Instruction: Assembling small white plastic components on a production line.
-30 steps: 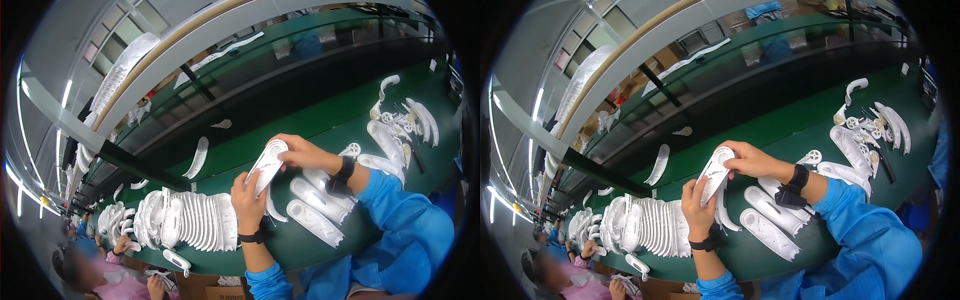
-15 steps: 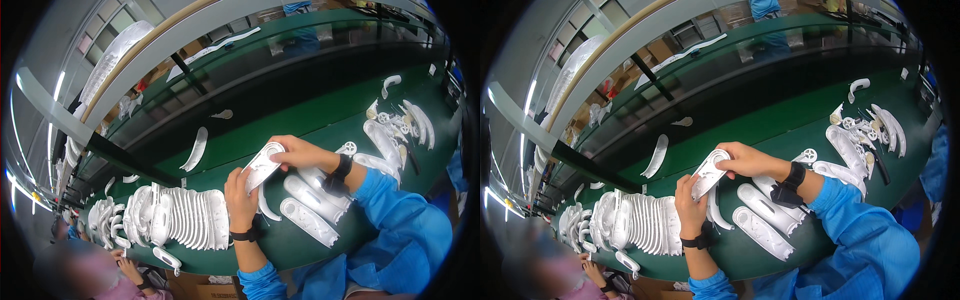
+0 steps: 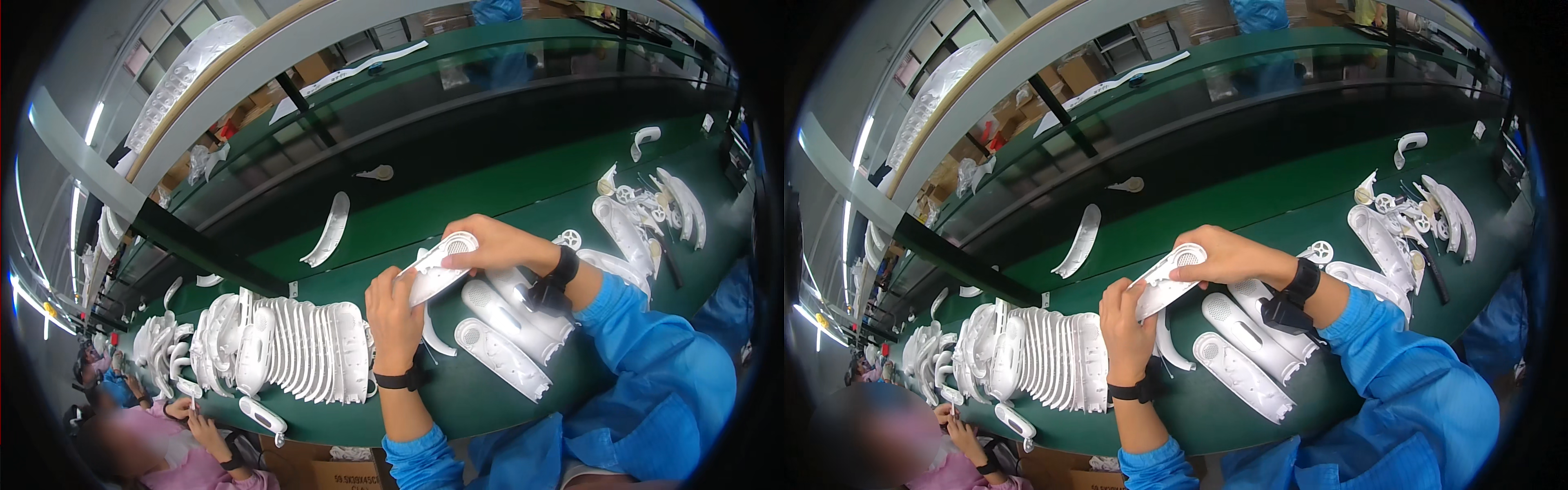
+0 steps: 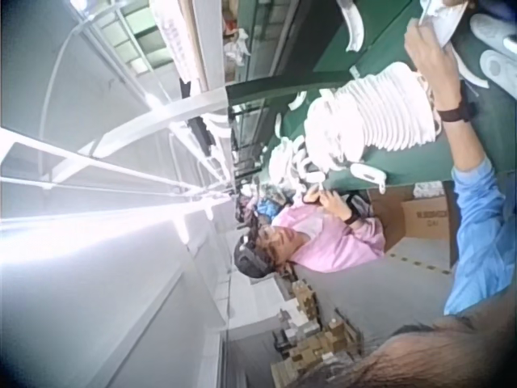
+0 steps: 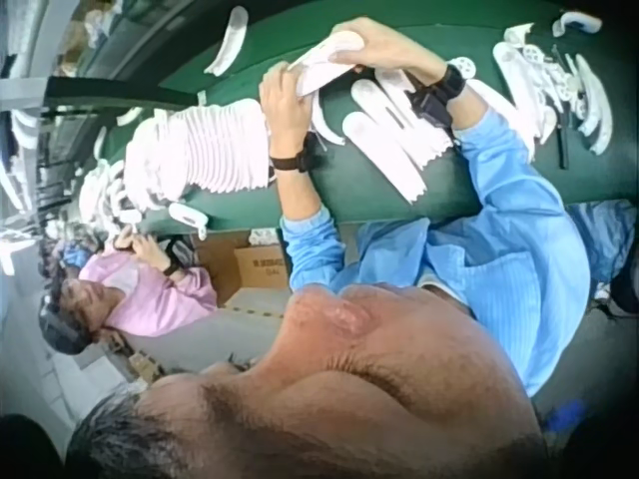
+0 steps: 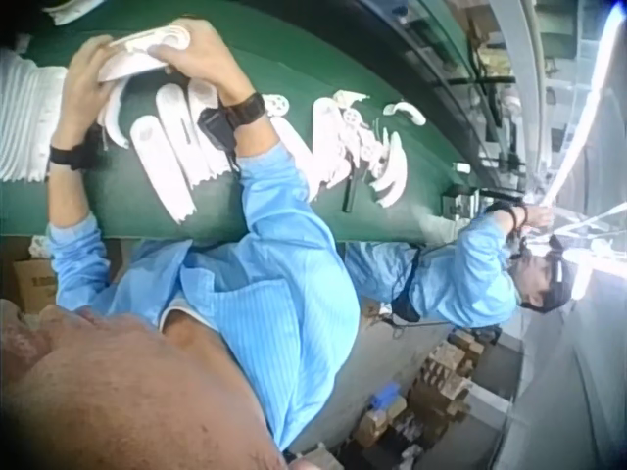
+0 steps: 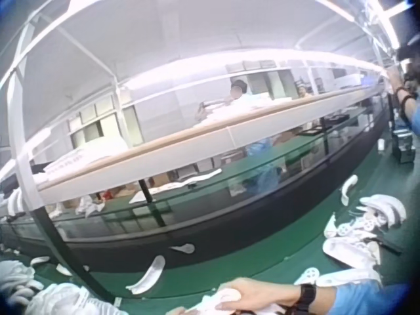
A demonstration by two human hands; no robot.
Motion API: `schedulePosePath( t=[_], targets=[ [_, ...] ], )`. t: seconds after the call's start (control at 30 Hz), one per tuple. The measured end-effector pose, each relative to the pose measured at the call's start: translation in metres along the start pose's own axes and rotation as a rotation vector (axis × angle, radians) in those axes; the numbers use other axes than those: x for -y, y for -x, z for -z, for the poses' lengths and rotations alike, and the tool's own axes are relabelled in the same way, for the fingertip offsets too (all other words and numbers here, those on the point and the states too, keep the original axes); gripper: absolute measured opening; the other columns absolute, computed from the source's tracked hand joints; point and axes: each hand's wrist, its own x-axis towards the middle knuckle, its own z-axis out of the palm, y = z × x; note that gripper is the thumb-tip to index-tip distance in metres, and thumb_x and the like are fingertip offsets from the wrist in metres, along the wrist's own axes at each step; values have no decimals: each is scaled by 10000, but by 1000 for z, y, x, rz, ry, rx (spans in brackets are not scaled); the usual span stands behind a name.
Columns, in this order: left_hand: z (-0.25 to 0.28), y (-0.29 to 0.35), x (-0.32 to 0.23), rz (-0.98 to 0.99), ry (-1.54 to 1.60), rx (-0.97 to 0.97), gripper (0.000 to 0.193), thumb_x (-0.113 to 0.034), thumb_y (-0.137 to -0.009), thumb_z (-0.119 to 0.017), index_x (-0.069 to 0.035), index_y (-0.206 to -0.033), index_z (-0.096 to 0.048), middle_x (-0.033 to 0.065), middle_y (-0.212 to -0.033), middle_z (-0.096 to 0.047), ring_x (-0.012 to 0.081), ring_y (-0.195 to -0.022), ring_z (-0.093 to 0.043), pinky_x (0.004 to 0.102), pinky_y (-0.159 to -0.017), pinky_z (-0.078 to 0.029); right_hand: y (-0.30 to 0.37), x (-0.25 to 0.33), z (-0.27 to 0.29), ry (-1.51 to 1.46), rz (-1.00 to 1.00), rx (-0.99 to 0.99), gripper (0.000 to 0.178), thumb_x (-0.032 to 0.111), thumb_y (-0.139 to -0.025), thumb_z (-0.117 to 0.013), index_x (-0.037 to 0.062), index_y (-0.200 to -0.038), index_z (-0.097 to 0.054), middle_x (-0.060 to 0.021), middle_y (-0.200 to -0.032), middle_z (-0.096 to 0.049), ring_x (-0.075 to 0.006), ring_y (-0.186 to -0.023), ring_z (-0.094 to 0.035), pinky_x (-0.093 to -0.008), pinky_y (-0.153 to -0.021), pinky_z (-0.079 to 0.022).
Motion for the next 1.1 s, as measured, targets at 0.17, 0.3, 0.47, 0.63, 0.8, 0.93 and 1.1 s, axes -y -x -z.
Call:
schedulePosePath(
  t=[0.17,0.3,0.47,0.63,0.8,0.93,1.1],
  targets=[
    [-1,1,-4,-7,2,8,475,24,-632,-760,-42,-1072,-595,143,-1034,-584,344,-901,-585,408,-774,-474,-1,-3,2,12,11,25,273,234,-842,-738,-17,-924,-668,-57,-737,-645,-104,-601,-588,-244,-551,-463],
    [10,-7,-15,104,268,60,418,37,-715,-717,-17,-1107,-582,142,-1022,-605,305,-877,-613,374,-762,-490,1,-4,6,40,66,8,255,231,-845,-736,-3,-922,-670,-48,-749,-650,-96,-649,-587,-247,-589,-460],
    [8,5,-5,421,670,135,298,-163,-846,-679,-1,-1091,-629,175,-915,-671,312,-778,-660,350,-682,-486,4,1,6,-10,186,114,247,236,-851,-736,8,-916,-672,-42,-775,-659,-98,-718,-594,-260,-646,-459],
    [13,3,-3,530,603,258,298,-282,-896,-628,-5,-991,-687,176,-742,-676,283,-667,-663,332,-639,-486,7,5,1,36,176,112,255,244,-854,-735,6,-918,-668,-48,-784,-659,-108,-728,-596,-266,-647,-460],
    [14,2,-8,528,596,257,254,-272,-909,-607,-45,-961,-706,158,-708,-665,275,-631,-649,348,-613,-473,5,3,0,68,180,113,270,255,-858,-730,2,-923,-664,-52,-786,-658,-117,-725,-594,-271,-649,-461],
    [12,3,-5,548,616,267,254,-293,-907,-607,-69,-962,-712,150,-704,-666,281,-634,-650,351,-613,-474,5,1,0,85,196,97,275,259,-859,-728,0,-926,-664,-63,-778,-657,-124,-722,-598,-278,-650,-466],
    [17,1,-12,526,467,210,260,-303,-904,-609,-70,-942,-716,144,-705,-669,291,-618,-642,351,-607,-474,3,-3,-6,116,243,64,273,256,-851,-730,2,-928,-668,-82,-777,-662,-145,-721,-613,-293,-648,-473]
  ],
)
